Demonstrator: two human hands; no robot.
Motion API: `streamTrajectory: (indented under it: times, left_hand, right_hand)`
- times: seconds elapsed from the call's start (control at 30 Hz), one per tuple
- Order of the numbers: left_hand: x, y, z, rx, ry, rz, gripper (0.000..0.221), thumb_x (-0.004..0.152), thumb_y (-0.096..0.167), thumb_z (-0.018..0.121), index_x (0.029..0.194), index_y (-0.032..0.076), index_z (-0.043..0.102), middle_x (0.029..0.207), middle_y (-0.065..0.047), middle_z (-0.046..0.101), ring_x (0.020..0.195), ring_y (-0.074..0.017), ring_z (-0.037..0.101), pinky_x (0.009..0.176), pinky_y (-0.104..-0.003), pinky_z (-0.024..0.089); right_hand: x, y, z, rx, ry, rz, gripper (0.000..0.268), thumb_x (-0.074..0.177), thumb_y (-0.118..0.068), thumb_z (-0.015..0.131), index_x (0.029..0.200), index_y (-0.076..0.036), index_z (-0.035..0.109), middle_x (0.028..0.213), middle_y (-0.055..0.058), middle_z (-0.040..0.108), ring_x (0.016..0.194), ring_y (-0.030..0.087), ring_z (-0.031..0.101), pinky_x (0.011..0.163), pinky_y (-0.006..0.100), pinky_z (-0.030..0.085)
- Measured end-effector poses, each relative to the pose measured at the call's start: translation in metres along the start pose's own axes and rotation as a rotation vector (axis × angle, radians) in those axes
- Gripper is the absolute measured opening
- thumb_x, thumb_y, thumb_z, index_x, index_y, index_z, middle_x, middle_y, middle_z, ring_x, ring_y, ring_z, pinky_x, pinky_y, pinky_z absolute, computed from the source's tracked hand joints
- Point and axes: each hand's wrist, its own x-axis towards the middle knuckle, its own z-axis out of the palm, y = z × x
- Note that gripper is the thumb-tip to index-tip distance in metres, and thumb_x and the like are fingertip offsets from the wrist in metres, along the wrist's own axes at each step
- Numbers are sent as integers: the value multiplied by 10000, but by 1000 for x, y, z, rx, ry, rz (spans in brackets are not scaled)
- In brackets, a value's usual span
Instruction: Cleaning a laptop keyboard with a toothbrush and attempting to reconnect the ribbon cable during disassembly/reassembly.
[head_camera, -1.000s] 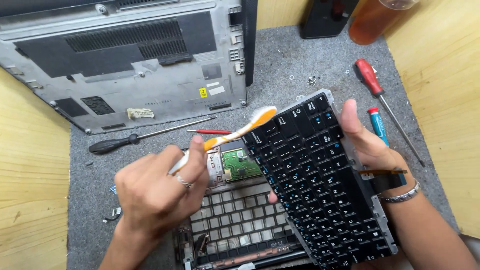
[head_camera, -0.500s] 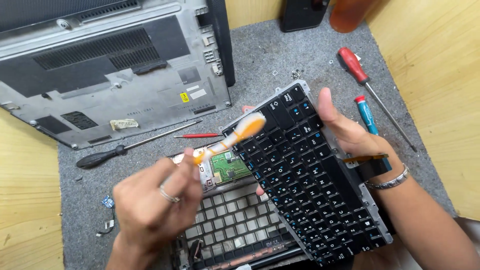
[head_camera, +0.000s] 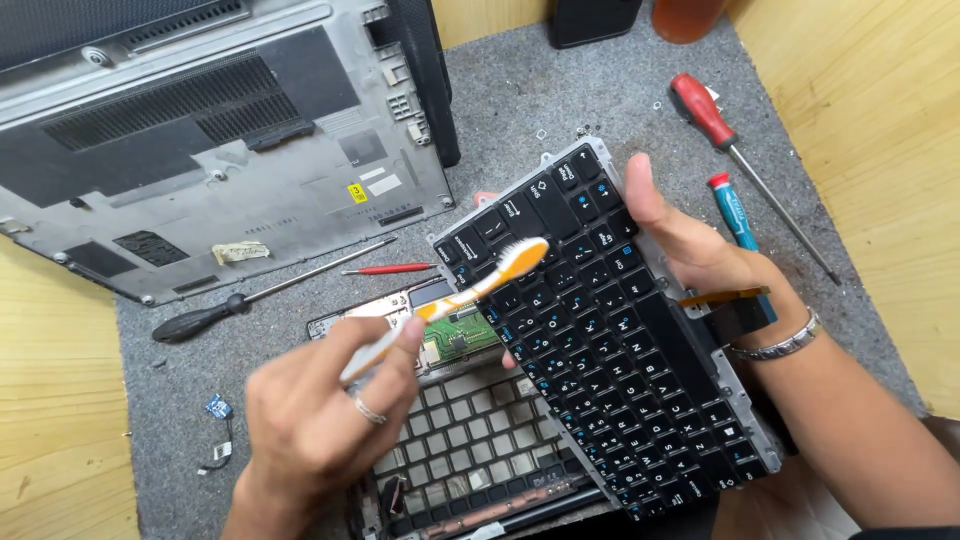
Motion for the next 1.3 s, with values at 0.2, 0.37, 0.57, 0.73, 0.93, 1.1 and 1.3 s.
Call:
streamTrajectory:
  times: [0.2, 0.37, 0.57, 0.73, 0.93, 1.1, 1.3]
  left_hand:
    - [10, 34, 11, -255, -68, 375, 244, 1025, 119, 721, 894, 230, 547, 723, 34, 409, 539, -119, 275, 449, -286, 254]
    - [-5, -12, -11, 22, 21, -18, 125, 958, 27, 733, 1072, 59, 772, 961, -117, 712, 572, -189, 570, 500, -324, 437]
    - [19, 18, -11, -358, -93, 339, 60, 994, 95, 738, 1037, 87, 696, 828, -68, 601, 549, -170, 490, 446, -331, 409]
    - [-1, 15, 11, -307, -128, 321, 116, 1024, 112, 719, 1107, 164, 656, 841, -30, 547, 522, -132, 444, 425, -305, 370]
    - [-1, -9, -7, -93, 12, 56, 139, 975, 108, 703, 1106, 93, 745, 926, -109, 681, 543, -167, 527, 456, -304, 441]
    - [8, 9, 1, -400, -140, 378, 157, 1022, 77, 701, 1167, 88, 644, 767, -19, 484, 503, -147, 407, 410, -310, 359]
    - [3, -12, -11, -91, -54, 72, 69, 969, 103, 734, 1034, 115, 756, 903, -63, 653, 559, -155, 522, 442, -302, 411]
  right_hand:
    - [2, 9, -14, 347, -284, -5, 831, 1018, -632, 339, 1518, 24, 444, 1516, 237, 519, 1365, 371, 538, 1134, 528, 438]
    - [-2, 4, -10, 313, -395, 77, 945, 931, -715, 366, 1520, 22, 427, 1447, 236, 573, 1293, 382, 596, 1094, 534, 488]
    - [0, 9, -13, 392, -280, 91, 921, 940, -739, 339, 1462, 0, 512, 1439, 237, 587, 1298, 373, 590, 1107, 522, 464]
    - [-3, 4, -2, 1052, -364, 202, 943, 919, -677, 539, 1588, -30, 386, 1628, 193, 373, 1488, 316, 367, 1250, 473, 259]
    - [1, 5, -3, 361, -399, 25, 971, 935, -717, 290, 1565, 21, 330, 1533, 297, 450, 1386, 459, 486, 1151, 604, 413]
    - [2, 13, -28, 363, -193, 114, 944, 892, -759, 451, 1476, -19, 503, 1448, 239, 587, 1305, 366, 582, 1074, 506, 489]
    - [9, 30, -62, 1682, -326, 465, 471, 969, -289, 611, 1309, 37, 615, 1265, 206, 637, 1145, 372, 605, 1073, 535, 487]
